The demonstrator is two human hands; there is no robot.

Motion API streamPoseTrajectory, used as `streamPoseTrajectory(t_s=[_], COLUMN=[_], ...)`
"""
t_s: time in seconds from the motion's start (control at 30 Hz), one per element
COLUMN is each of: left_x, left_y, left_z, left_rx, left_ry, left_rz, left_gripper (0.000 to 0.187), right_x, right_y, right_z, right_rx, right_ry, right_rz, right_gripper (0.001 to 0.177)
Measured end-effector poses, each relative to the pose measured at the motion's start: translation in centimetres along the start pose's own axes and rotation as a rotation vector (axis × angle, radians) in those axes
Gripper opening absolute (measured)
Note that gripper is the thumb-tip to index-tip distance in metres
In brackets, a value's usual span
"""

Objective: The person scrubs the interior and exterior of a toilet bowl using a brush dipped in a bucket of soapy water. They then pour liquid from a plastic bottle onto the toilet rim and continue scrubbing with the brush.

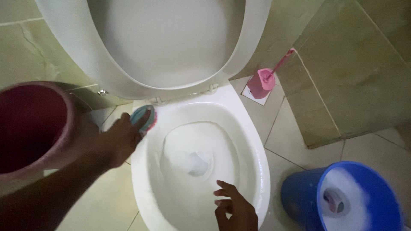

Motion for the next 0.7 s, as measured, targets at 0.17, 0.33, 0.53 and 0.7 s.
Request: streamPoseTrajectory(t_s=[0.17, 0.33, 0.53, 0.7], left_x=[-1.7, -0.8, -0.1, 0.2], left_y=[-0.8, -1.1, -2.0, 0.4], left_z=[1.7, -1.3, 1.0, 0.9], left_rx=[-0.358, -0.048, 0.032, -0.308], left_ry=[0.174, -0.082, 0.108, 0.182], left_rz=[0.034, 0.099, 0.225, -0.006], left_gripper=[0.063, 0.064, 0.064, 0.051], right_x=[0.1, 0.5, 0.7, 1.3], right_y=[0.0, 0.5, 1.8, 2.6], right_z=[0.6, 2.0, 3.5, 3.4], right_rx=[0.071, 0.031, -0.02, -0.041], right_ry=[0.087, 0.095, 0.088, 0.132], right_rz=[0.031, 0.043, 0.098, 0.103], right_gripper=[0.057, 0.056, 0.056, 0.056])
Point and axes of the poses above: each hand's wrist, its own x-axis towards the middle knuckle, its own y-axis out of the back of the hand, z = x × y, the point moved 1 cm from there along x, towards the middle knuckle, and after that the axes turned 14 degrees about -z, right-handed, at the moved point
